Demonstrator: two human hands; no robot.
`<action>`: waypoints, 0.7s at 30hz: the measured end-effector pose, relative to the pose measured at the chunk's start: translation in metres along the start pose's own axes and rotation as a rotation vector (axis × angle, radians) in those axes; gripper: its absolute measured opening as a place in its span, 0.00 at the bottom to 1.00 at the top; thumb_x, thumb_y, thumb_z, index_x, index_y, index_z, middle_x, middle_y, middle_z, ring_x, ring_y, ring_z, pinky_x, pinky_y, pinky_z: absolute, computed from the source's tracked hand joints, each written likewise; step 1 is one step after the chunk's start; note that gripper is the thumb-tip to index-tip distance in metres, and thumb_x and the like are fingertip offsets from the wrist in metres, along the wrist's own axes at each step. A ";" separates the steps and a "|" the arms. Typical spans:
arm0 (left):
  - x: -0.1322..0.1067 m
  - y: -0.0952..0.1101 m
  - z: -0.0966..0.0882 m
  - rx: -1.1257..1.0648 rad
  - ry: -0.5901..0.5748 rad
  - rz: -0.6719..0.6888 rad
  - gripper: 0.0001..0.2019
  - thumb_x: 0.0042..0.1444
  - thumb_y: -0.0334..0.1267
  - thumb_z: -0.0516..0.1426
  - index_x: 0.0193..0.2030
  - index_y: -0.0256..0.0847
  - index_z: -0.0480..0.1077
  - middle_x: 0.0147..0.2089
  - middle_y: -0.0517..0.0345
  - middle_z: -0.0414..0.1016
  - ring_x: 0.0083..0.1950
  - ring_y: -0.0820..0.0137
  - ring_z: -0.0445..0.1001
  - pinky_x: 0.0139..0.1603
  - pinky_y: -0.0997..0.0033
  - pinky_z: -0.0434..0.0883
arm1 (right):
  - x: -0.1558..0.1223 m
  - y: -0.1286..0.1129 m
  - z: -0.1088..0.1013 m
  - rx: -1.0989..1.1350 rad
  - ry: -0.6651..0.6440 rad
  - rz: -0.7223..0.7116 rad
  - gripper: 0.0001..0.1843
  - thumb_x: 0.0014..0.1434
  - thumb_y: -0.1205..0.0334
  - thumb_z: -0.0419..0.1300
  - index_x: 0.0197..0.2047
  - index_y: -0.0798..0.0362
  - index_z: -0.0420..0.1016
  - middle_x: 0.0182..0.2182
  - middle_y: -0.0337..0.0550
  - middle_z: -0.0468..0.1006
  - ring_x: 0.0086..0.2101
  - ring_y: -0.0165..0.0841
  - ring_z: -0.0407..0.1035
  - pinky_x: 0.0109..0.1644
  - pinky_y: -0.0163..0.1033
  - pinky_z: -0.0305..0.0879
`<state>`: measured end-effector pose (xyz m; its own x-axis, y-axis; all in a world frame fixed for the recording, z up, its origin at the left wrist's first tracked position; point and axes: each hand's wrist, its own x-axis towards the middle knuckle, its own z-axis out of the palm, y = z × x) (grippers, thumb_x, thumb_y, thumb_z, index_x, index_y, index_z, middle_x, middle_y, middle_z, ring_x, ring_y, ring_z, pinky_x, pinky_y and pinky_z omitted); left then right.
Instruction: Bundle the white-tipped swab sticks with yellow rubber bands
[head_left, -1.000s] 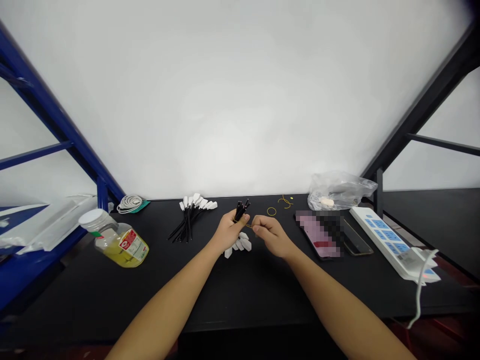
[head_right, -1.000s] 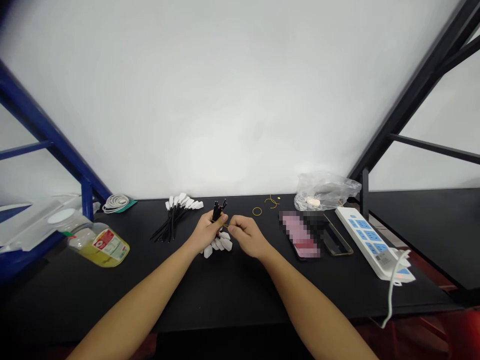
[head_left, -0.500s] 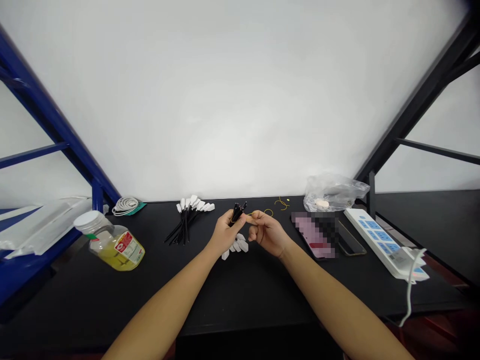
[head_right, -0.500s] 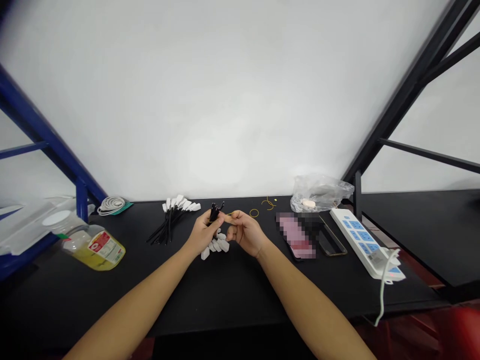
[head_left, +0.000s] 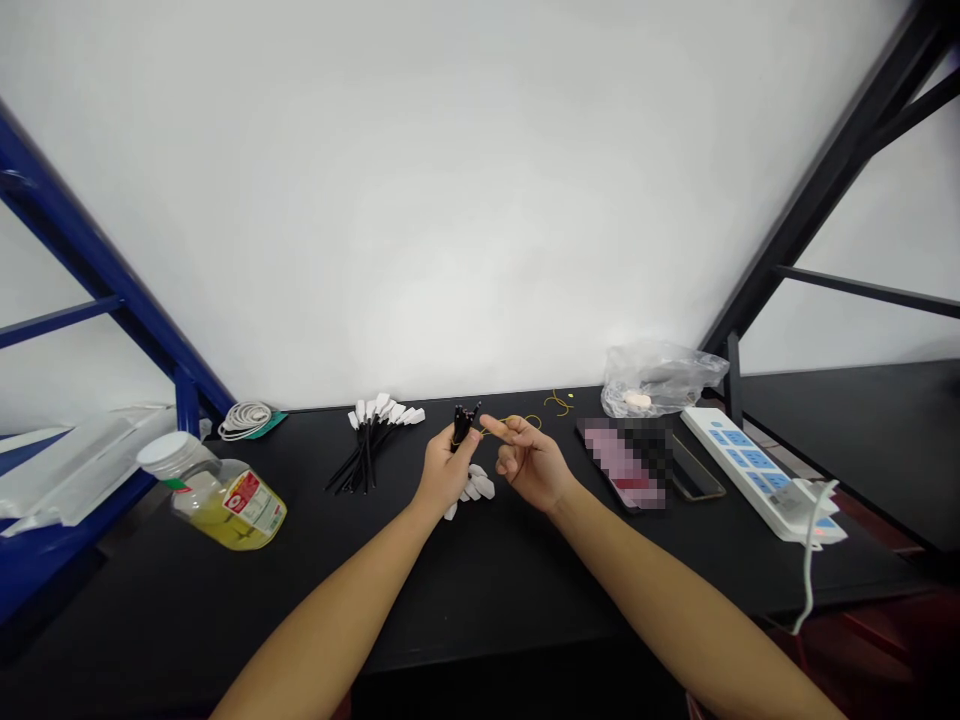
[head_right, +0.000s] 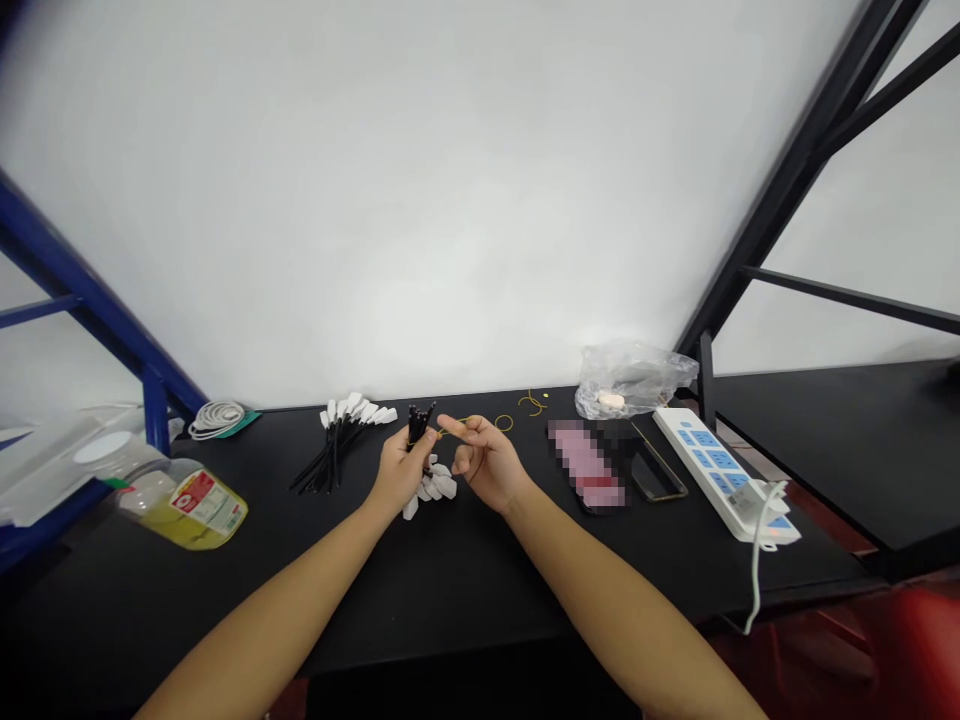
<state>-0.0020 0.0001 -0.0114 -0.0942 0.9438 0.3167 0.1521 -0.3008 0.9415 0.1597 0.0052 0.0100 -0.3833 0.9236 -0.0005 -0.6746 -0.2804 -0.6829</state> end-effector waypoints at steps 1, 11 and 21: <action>0.000 0.000 0.001 0.009 0.001 -0.005 0.15 0.61 0.48 0.57 0.33 0.38 0.73 0.21 0.63 0.66 0.24 0.74 0.66 0.27 0.73 0.63 | 0.000 -0.001 0.001 0.000 0.013 -0.036 0.11 0.47 0.70 0.62 0.34 0.49 0.68 0.52 0.42 0.81 0.15 0.23 0.66 0.25 0.35 0.72; -0.006 0.007 0.001 0.113 -0.185 0.115 0.16 0.61 0.48 0.55 0.28 0.39 0.67 0.23 0.62 0.64 0.25 0.73 0.62 0.28 0.73 0.60 | 0.006 0.017 0.006 -0.443 0.301 -0.559 0.15 0.48 0.57 0.74 0.40 0.49 0.84 0.53 0.49 0.80 0.18 0.26 0.69 0.23 0.38 0.70; -0.007 0.006 0.001 0.227 -0.366 0.246 0.20 0.66 0.55 0.48 0.34 0.40 0.67 0.28 0.59 0.71 0.27 0.71 0.66 0.29 0.73 0.59 | -0.008 -0.007 0.013 -0.682 -0.051 -0.620 0.23 0.39 0.58 0.80 0.40 0.46 0.83 0.48 0.48 0.82 0.53 0.47 0.74 0.60 0.53 0.68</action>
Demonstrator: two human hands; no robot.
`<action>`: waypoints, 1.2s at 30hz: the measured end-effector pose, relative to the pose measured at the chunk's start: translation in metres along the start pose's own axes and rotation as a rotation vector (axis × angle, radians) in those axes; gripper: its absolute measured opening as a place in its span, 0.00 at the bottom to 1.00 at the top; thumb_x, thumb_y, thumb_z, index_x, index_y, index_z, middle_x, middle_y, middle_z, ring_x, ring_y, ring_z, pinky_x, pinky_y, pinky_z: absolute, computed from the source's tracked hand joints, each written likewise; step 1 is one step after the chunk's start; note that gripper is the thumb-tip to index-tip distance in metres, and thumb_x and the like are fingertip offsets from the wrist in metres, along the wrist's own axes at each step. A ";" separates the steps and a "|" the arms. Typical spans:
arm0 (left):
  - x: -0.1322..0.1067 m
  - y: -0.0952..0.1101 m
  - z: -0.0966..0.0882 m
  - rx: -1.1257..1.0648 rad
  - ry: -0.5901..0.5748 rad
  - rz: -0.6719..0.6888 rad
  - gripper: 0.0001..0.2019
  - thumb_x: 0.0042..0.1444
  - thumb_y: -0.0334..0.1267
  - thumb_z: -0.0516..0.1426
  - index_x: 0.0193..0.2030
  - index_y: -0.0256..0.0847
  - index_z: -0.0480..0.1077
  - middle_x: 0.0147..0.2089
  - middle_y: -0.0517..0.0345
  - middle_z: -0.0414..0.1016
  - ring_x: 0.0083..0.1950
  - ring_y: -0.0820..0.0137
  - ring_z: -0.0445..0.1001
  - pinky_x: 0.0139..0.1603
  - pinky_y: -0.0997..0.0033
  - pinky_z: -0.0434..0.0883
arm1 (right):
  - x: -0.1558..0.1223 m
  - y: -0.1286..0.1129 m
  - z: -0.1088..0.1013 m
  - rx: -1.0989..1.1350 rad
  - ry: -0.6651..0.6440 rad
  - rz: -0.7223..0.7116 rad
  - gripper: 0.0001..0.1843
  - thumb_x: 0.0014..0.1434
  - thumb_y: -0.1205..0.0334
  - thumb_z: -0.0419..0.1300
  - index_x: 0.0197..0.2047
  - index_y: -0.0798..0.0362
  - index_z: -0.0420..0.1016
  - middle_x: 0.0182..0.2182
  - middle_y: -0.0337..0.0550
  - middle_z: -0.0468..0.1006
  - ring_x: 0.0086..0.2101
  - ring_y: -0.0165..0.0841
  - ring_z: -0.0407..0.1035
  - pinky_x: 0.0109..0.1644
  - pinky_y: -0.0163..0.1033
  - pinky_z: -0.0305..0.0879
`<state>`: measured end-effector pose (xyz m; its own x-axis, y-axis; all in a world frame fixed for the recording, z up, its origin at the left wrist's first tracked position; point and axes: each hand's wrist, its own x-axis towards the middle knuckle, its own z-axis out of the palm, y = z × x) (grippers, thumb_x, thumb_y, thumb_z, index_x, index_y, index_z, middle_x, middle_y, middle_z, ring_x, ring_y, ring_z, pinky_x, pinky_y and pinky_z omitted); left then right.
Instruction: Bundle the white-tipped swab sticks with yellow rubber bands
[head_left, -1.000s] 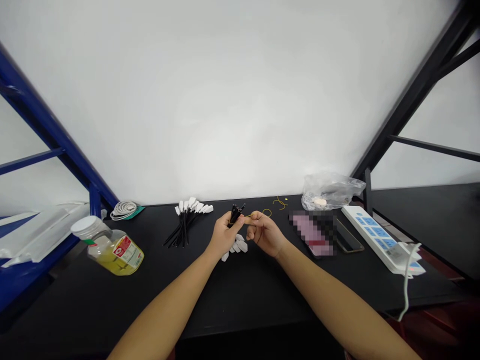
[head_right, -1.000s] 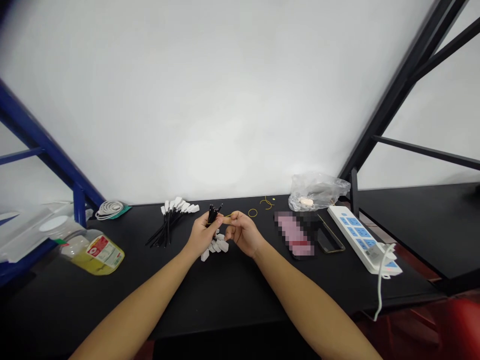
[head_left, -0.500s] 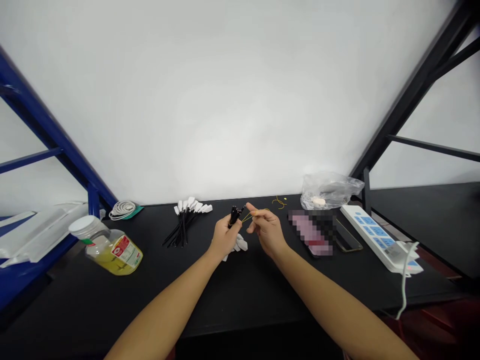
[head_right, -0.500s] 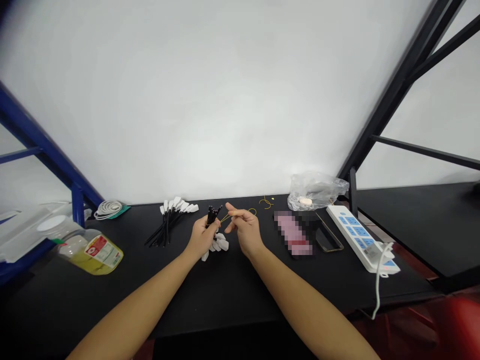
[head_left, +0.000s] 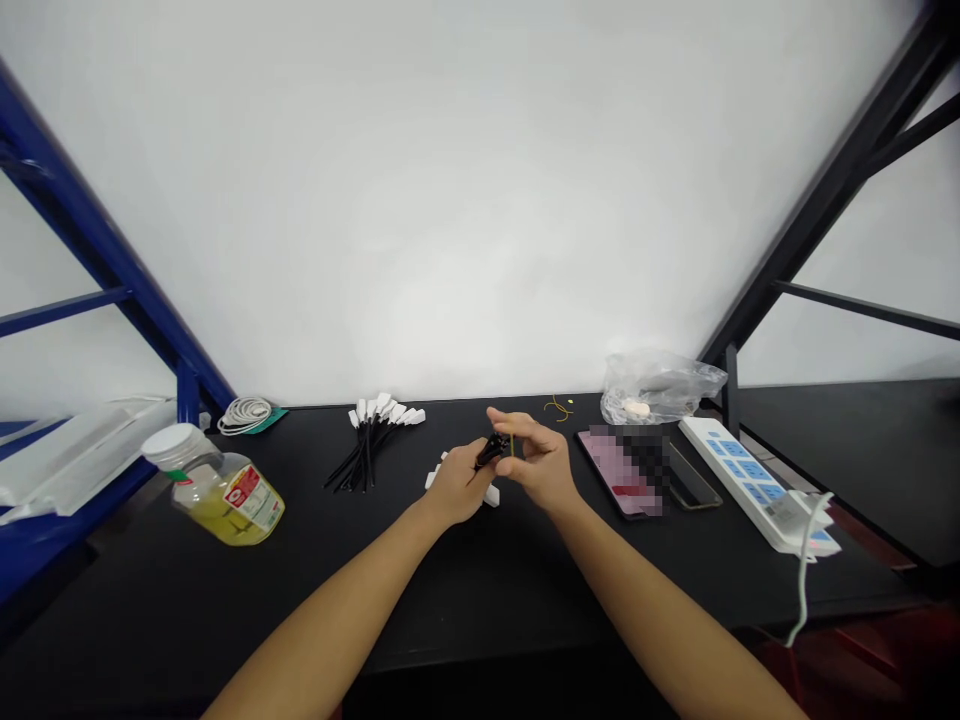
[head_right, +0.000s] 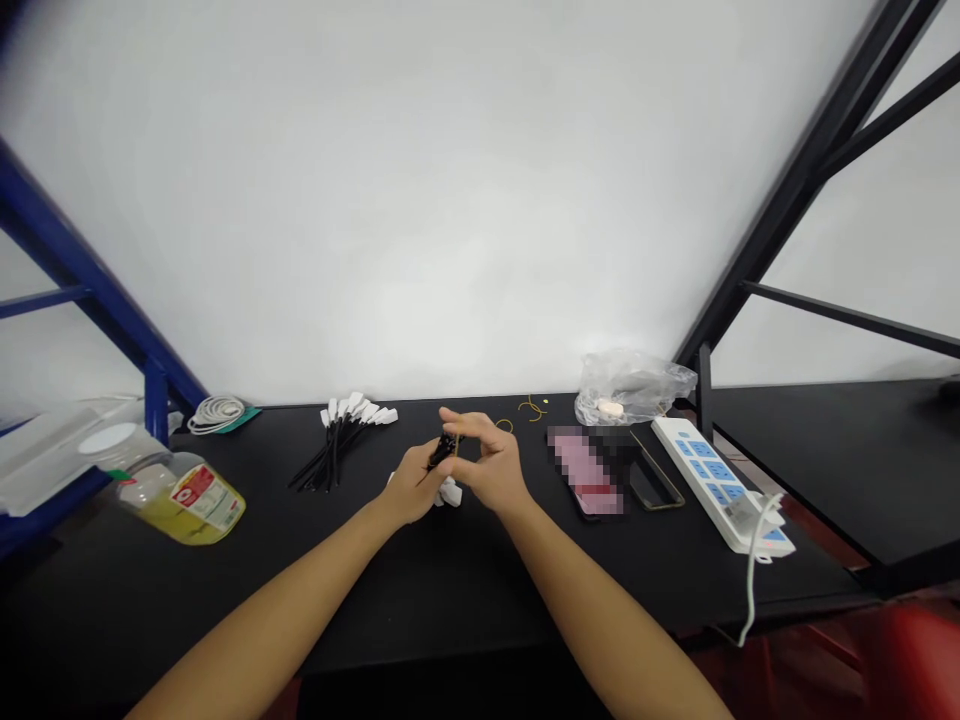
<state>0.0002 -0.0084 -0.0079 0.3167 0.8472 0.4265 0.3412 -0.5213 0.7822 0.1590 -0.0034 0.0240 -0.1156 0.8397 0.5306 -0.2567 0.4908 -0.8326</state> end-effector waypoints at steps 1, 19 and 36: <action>0.000 0.000 0.000 0.018 -0.002 0.025 0.19 0.66 0.54 0.48 0.35 0.40 0.67 0.28 0.58 0.71 0.27 0.70 0.67 0.29 0.72 0.59 | -0.001 -0.002 0.002 -0.023 -0.020 0.013 0.24 0.39 0.59 0.80 0.41 0.46 0.81 0.49 0.49 0.82 0.55 0.47 0.73 0.62 0.54 0.66; 0.013 -0.007 -0.007 -0.317 0.346 -0.315 0.19 0.51 0.48 0.65 0.43 0.39 0.67 0.25 0.66 0.68 0.22 0.76 0.65 0.24 0.77 0.62 | 0.006 0.004 -0.015 -0.670 -0.235 0.061 0.12 0.60 0.53 0.65 0.29 0.50 0.78 0.23 0.36 0.74 0.24 0.28 0.62 0.28 0.34 0.56; 0.001 0.013 0.001 -0.118 0.075 -0.090 0.21 0.64 0.57 0.52 0.35 0.39 0.71 0.23 0.62 0.65 0.23 0.74 0.63 0.27 0.74 0.60 | 0.002 0.026 0.001 0.434 0.175 0.428 0.11 0.52 0.60 0.70 0.40 0.47 0.80 0.52 0.40 0.81 0.14 0.18 0.50 0.21 0.34 0.65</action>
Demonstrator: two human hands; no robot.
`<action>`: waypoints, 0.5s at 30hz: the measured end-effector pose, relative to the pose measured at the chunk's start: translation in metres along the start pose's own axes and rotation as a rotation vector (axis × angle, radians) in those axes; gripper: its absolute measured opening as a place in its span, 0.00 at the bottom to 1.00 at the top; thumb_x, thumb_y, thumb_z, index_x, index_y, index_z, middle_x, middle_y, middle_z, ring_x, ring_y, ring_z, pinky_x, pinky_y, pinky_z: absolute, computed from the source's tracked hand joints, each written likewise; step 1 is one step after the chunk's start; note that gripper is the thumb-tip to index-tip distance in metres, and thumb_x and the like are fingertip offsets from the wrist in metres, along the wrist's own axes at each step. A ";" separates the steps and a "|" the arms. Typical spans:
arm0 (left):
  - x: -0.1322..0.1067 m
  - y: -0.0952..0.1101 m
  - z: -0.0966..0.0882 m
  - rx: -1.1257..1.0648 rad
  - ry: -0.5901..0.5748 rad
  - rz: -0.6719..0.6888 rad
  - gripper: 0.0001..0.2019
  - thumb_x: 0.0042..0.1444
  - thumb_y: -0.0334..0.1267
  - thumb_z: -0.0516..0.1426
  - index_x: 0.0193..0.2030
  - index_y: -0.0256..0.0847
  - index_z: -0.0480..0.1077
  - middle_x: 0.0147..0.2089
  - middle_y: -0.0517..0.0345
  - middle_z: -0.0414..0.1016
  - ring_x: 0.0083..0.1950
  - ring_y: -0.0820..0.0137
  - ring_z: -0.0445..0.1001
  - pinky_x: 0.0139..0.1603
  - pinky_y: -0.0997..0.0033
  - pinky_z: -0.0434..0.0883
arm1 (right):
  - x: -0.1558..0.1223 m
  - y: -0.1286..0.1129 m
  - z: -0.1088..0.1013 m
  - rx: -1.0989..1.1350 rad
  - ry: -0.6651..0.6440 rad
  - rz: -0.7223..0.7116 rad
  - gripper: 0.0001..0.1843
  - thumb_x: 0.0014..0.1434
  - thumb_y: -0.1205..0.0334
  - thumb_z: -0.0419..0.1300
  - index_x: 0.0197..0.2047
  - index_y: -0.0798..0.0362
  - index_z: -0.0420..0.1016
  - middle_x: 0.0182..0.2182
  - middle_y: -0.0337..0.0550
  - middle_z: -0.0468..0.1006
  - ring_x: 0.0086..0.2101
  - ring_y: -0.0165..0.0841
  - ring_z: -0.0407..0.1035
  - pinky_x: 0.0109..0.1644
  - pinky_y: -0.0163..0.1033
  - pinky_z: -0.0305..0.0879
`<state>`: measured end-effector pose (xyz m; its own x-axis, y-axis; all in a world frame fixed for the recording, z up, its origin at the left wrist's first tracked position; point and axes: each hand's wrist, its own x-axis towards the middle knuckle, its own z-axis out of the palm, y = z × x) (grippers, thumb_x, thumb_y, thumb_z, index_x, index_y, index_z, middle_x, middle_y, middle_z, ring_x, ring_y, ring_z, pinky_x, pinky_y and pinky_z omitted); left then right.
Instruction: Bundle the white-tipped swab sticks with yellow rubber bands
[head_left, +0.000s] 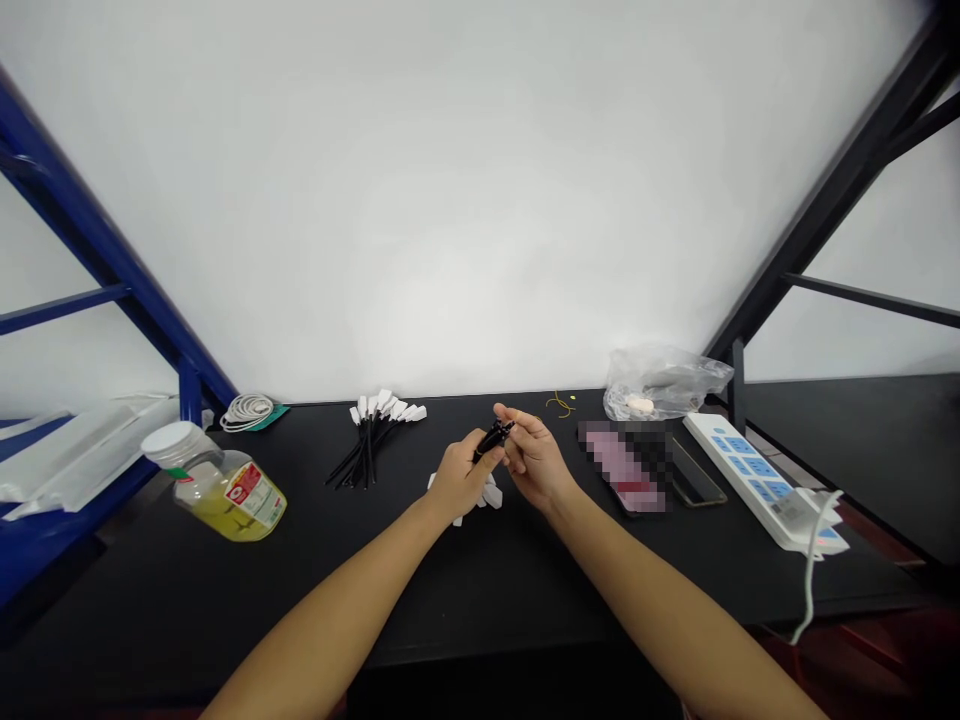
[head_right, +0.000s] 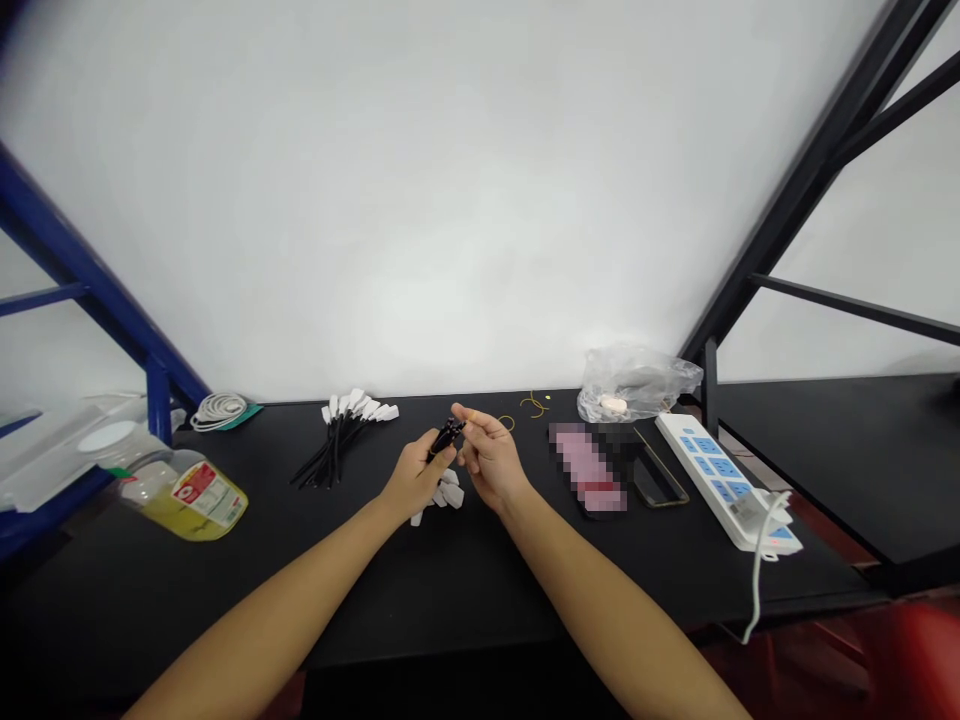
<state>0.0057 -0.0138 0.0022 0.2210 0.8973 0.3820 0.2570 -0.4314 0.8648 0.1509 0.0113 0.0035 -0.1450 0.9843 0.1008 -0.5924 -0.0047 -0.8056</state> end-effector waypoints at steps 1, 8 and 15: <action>0.000 0.000 -0.001 0.003 -0.006 0.009 0.21 0.65 0.56 0.52 0.35 0.39 0.71 0.24 0.62 0.66 0.23 0.74 0.63 0.27 0.74 0.60 | 0.001 0.002 0.000 -0.023 -0.006 -0.027 0.14 0.52 0.56 0.71 0.42 0.47 0.81 0.52 0.41 0.81 0.14 0.18 0.51 0.21 0.35 0.65; 0.002 -0.005 -0.003 0.000 0.032 -0.029 0.22 0.64 0.57 0.52 0.35 0.39 0.70 0.22 0.63 0.64 0.23 0.73 0.63 0.26 0.74 0.59 | -0.001 -0.004 -0.001 -0.198 -0.033 -0.233 0.28 0.50 0.36 0.69 0.45 0.48 0.83 0.47 0.46 0.83 0.15 0.21 0.56 0.24 0.38 0.67; 0.001 0.005 -0.002 0.158 -0.068 -0.004 0.16 0.64 0.52 0.54 0.43 0.43 0.75 0.26 0.60 0.74 0.24 0.69 0.70 0.27 0.74 0.61 | -0.009 -0.017 0.001 -0.445 -0.078 -0.293 0.18 0.43 0.56 0.77 0.39 0.48 0.82 0.37 0.44 0.85 0.25 0.32 0.72 0.27 0.37 0.67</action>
<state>0.0051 -0.0149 0.0071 0.2817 0.8931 0.3506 0.4013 -0.4416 0.8024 0.1614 0.0022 0.0163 -0.0929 0.9169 0.3881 -0.2263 0.3601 -0.9050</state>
